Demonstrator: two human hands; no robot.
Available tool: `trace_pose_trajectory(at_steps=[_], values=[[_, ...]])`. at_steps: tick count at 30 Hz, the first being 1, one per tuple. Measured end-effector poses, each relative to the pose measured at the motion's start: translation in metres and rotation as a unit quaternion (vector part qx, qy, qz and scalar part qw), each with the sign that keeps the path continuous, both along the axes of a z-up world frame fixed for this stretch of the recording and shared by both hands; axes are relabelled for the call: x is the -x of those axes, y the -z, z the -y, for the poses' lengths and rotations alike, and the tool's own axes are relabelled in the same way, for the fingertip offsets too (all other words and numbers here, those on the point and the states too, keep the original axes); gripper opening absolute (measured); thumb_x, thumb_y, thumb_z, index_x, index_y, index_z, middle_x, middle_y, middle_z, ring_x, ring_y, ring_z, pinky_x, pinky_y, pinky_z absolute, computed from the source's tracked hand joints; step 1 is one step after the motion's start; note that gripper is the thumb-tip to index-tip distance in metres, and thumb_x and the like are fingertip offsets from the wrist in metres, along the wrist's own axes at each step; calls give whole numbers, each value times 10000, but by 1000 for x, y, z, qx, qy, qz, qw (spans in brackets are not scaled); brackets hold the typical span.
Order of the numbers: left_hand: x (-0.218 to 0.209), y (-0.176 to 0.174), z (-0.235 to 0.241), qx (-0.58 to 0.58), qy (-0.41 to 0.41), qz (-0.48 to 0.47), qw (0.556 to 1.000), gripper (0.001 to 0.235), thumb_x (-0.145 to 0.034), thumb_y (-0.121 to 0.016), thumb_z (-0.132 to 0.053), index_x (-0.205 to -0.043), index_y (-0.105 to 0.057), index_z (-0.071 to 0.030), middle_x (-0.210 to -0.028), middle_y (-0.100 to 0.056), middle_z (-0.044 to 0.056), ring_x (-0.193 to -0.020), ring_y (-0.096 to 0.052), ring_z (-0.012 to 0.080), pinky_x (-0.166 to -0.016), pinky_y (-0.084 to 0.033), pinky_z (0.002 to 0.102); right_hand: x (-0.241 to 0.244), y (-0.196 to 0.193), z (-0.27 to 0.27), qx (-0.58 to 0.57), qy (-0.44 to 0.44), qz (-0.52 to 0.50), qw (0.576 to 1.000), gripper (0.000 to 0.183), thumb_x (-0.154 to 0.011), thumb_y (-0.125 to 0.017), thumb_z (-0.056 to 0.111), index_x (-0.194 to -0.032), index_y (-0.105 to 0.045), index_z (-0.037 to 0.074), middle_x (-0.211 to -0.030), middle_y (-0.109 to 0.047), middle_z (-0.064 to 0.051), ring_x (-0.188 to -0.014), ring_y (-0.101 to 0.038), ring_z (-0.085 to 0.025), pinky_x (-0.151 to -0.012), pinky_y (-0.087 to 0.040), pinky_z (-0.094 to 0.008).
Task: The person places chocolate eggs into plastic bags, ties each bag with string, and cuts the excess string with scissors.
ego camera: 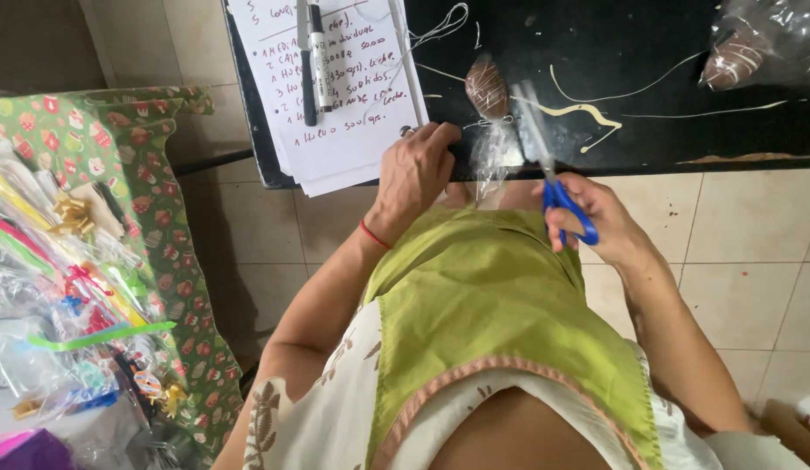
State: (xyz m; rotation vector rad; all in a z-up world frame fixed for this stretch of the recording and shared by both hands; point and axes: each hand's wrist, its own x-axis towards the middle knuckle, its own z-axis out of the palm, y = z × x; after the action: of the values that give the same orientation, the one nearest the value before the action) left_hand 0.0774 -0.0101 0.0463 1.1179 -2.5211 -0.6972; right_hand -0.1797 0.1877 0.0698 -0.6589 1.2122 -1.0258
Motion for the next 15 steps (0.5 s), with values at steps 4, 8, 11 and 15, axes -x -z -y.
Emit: trace_pose_trajectory(at_steps=[4,8,11,15], values=[[25,-41,39,26,62,-102,993,226,-1043,-614,-25,-832,-692,-47,-960,-644,61,-716,-592,216,-539,-466,352,16,-22,-38,-59,-18,36,997,589,-990,-720,414,-1377,-581,-7,-778,-694,-140,-557,-696,-212,-430,-439,-269],[50,-45,50,22,86,-106,990,230,-955,-543,17,-984,-768,-16,-1049,-650,100,-900,-640,285,-766,-565,428,9,-20,-38,-84,-35,71,993,649,-981,-688,529,-1394,-589,38,-743,-659,-112,-563,-662,-189,-433,-443,-268],[57,-30,43,43,77,-91,992,311,-991,-587,-28,-1265,-731,-59,-1184,-673,119,-1027,-631,338,-835,-577,469,10,-17,-34,-95,-32,76,992,653,-981,-680,539,-1379,-603,27,-727,-652,-125,-541,-674,-211,-414,-444,-265],[54,-4,36,16,83,-63,994,599,-1112,-766,-367,-1546,-555,-13,-1530,-617,161,-1371,-618,373,-1149,-593,476,10,-12,-26,-91,-61,55,992,645,-978,-665,542,-1338,-617,9,-715,-656,-107,-546,-676,-192,-400,-456,-272]])
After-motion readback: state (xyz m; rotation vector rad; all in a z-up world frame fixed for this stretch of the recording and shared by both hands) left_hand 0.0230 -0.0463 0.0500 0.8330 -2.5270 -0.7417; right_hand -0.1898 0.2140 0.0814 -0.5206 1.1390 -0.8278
